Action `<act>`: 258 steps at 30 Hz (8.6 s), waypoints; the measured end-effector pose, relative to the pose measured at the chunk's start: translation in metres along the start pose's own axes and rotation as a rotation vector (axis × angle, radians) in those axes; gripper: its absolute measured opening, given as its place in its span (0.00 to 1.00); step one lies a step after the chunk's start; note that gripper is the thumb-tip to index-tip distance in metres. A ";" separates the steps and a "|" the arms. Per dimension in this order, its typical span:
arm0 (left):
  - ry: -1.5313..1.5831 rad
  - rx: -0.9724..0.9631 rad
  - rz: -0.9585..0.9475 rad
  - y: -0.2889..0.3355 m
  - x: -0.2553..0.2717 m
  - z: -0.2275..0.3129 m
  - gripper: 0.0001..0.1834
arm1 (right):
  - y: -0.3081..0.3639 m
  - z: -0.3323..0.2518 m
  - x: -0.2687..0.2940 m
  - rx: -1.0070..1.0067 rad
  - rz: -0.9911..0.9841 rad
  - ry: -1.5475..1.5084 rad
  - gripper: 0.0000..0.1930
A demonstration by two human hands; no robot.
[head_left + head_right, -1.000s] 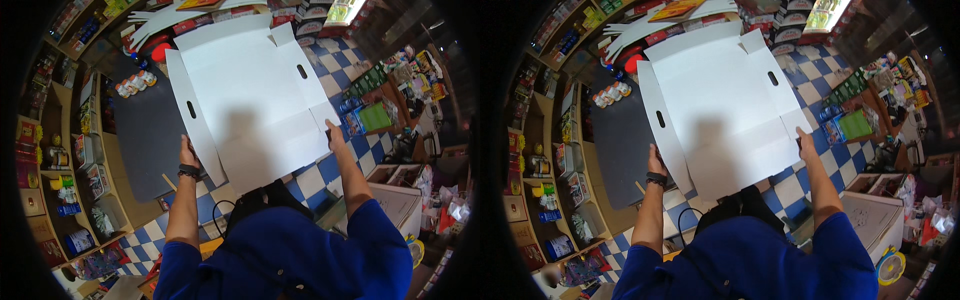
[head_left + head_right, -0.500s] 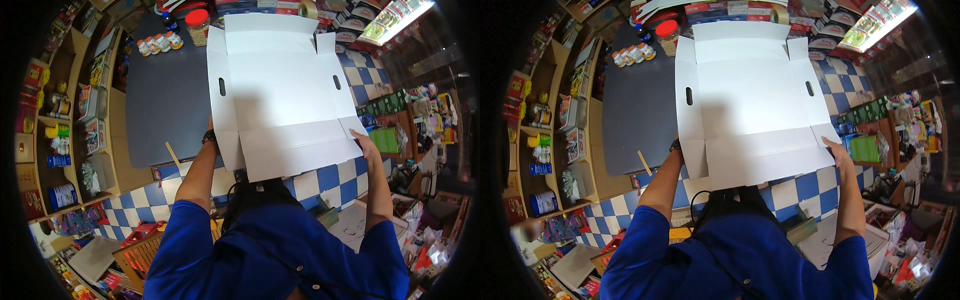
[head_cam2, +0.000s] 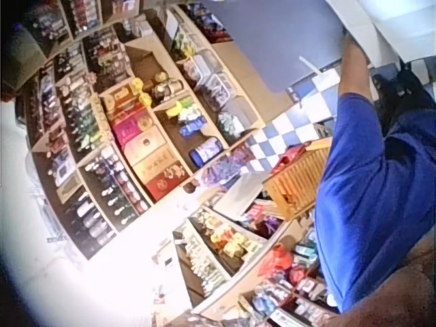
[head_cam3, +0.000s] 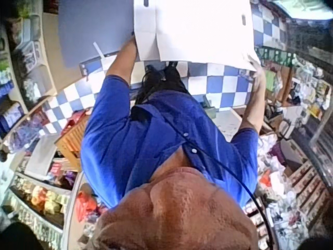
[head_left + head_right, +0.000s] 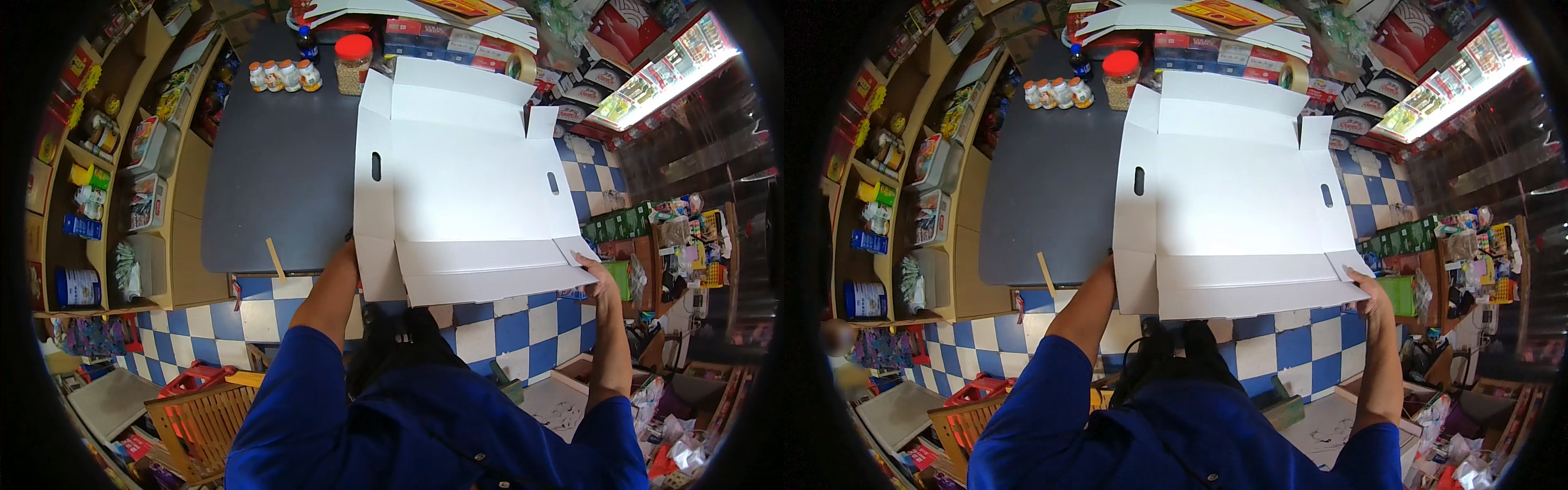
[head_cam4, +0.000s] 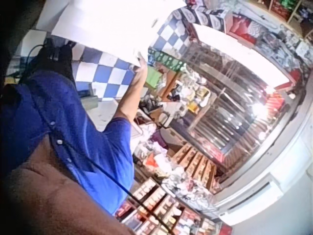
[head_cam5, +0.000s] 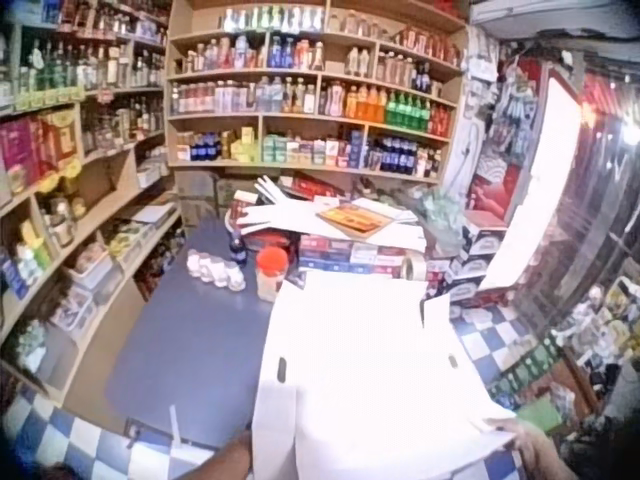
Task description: The person assembles flat cardboard boxes into three-dimensional containers. They fold the panels, align the flaps, and use a red utility knife to cut and trim edges. The person places the finished boxes on a nearby shelf.
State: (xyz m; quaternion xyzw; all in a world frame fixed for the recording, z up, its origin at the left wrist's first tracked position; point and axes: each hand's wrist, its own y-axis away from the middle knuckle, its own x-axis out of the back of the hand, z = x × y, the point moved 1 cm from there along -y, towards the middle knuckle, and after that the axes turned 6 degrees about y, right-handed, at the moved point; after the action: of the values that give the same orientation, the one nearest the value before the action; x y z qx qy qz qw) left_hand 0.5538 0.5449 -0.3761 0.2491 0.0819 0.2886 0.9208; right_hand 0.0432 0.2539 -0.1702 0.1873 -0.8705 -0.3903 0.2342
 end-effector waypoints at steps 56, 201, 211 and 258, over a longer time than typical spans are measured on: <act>-0.540 -0.194 0.678 0.120 0.136 0.031 0.09 | 0.012 0.062 -0.031 -0.111 -0.070 0.065 0.37; -0.352 -0.281 0.365 0.228 -0.015 -0.028 0.15 | -0.092 -0.065 -0.439 1.760 0.056 1.350 0.25; -0.352 -0.382 0.304 0.218 -0.007 -0.030 0.15 | -0.091 -0.063 -0.438 1.755 0.072 1.414 0.24; -0.268 -0.350 0.306 0.235 -0.019 -0.036 0.13 | -0.066 -0.049 -0.441 1.714 -0.073 1.422 0.26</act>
State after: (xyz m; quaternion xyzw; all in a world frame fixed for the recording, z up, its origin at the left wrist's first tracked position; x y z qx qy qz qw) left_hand 0.4122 0.7152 -0.2881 0.1318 -0.1302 0.3988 0.8981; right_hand 0.4413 0.4076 -0.3074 0.4933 -0.5135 0.5294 0.4612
